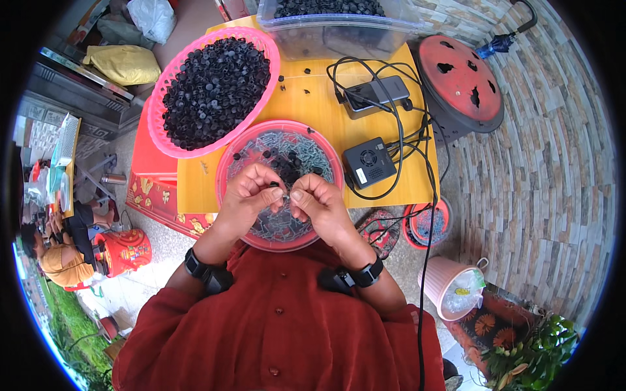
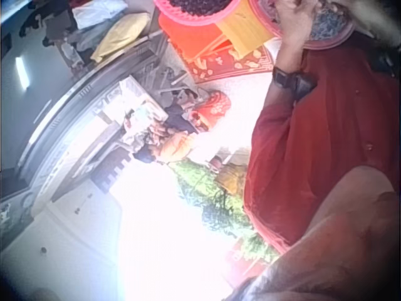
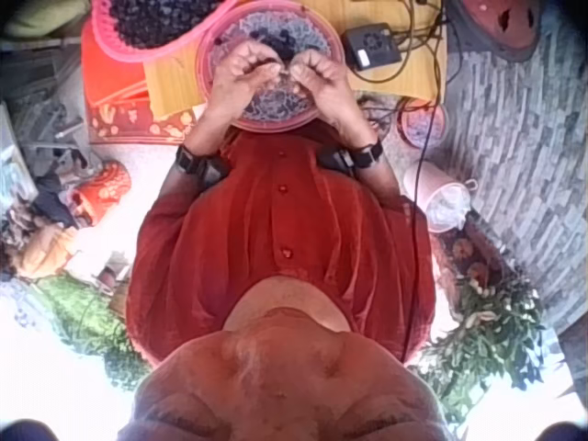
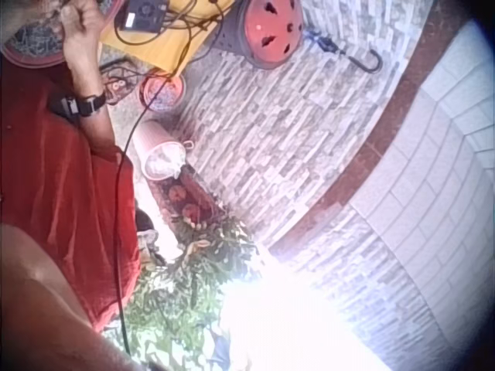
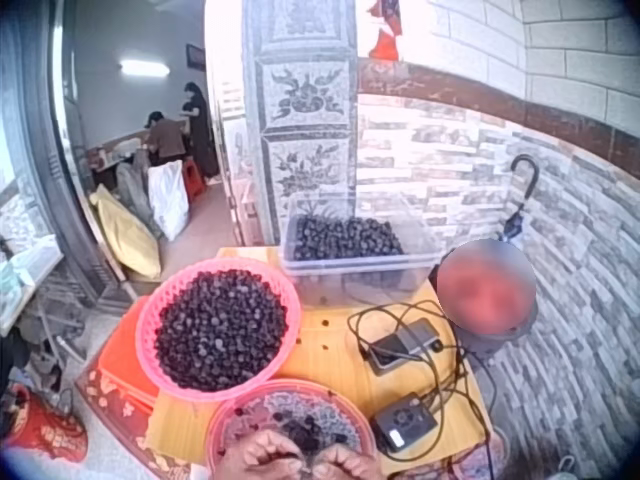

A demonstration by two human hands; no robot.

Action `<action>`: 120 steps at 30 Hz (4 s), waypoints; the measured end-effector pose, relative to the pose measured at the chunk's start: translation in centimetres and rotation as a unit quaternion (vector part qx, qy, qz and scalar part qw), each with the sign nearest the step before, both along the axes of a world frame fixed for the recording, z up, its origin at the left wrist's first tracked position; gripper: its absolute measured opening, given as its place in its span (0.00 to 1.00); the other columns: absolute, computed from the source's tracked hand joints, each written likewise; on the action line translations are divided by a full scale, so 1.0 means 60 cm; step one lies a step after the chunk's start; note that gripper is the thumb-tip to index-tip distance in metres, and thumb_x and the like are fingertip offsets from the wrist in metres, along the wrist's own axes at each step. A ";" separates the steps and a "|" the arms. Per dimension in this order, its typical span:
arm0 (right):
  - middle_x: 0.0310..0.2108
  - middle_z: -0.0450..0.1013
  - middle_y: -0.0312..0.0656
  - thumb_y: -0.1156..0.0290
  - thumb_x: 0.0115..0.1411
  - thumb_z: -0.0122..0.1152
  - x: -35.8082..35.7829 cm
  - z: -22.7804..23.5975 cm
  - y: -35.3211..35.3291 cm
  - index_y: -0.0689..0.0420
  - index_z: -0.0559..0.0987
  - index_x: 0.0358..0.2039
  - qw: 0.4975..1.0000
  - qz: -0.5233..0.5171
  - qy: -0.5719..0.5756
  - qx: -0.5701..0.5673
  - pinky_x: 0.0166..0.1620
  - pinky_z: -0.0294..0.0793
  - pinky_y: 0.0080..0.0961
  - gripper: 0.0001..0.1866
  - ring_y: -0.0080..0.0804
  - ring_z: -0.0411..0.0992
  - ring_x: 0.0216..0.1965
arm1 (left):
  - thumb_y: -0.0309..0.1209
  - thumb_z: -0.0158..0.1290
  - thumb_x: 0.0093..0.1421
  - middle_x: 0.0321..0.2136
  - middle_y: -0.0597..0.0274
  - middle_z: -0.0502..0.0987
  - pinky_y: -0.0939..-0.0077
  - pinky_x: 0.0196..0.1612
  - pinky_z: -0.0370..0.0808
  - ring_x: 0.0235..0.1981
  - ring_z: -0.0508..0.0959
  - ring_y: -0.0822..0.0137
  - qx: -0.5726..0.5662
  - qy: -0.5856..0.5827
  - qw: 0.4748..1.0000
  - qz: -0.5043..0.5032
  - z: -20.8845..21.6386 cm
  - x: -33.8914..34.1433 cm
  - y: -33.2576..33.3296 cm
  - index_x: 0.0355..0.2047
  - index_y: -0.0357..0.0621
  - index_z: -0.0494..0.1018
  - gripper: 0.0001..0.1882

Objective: Manually sort small plastic or metal mechanical components into different containers.

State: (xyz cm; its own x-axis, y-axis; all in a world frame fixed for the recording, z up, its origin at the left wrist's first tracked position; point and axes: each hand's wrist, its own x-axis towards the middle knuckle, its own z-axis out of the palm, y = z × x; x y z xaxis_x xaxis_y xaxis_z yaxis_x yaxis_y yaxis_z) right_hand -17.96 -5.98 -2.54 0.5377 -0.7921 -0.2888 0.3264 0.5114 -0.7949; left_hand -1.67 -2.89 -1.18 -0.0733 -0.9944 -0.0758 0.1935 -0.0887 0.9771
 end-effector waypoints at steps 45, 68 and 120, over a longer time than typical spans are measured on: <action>0.17 0.67 0.31 0.75 0.56 0.56 0.033 0.049 0.026 0.62 0.73 0.24 0.990 -0.041 0.094 -0.097 0.19 0.58 0.11 0.06 0.11 0.60 0.18 | 0.22 0.54 0.54 0.27 0.62 0.76 0.84 0.29 0.74 0.26 0.75 0.76 -0.018 -0.041 0.997 0.057 0.011 0.022 0.015 0.34 0.36 0.74 0.07; 0.33 0.73 0.44 0.78 0.55 0.55 -0.012 -0.005 0.006 0.62 0.72 0.36 0.981 -0.124 -0.078 -0.127 0.32 0.74 0.19 0.07 0.27 0.73 0.30 | 0.25 0.57 0.46 0.22 0.52 0.76 0.70 0.29 0.72 0.25 0.76 0.56 -0.105 -0.493 0.835 0.220 0.071 0.173 -0.111 0.27 0.39 0.74 0.07; 0.32 0.70 0.34 0.84 0.53 0.56 0.047 0.055 0.017 0.64 0.74 0.37 0.952 -0.181 0.007 -0.246 0.33 0.71 0.12 0.10 0.17 0.70 0.31 | 0.17 0.53 0.52 0.32 0.56 0.76 0.81 0.34 0.75 0.30 0.76 0.71 0.050 0.126 0.991 -0.015 0.065 0.053 -0.020 0.35 0.35 0.74 0.09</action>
State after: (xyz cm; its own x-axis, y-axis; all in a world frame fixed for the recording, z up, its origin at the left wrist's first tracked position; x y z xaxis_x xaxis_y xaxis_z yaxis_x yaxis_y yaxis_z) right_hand -15.17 -4.93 0.78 0.2018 -0.9663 0.1597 0.3993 -0.0677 -0.9143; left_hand 1.53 -4.10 2.70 -0.1314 -0.9801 -0.1487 0.4262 -0.1913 0.8842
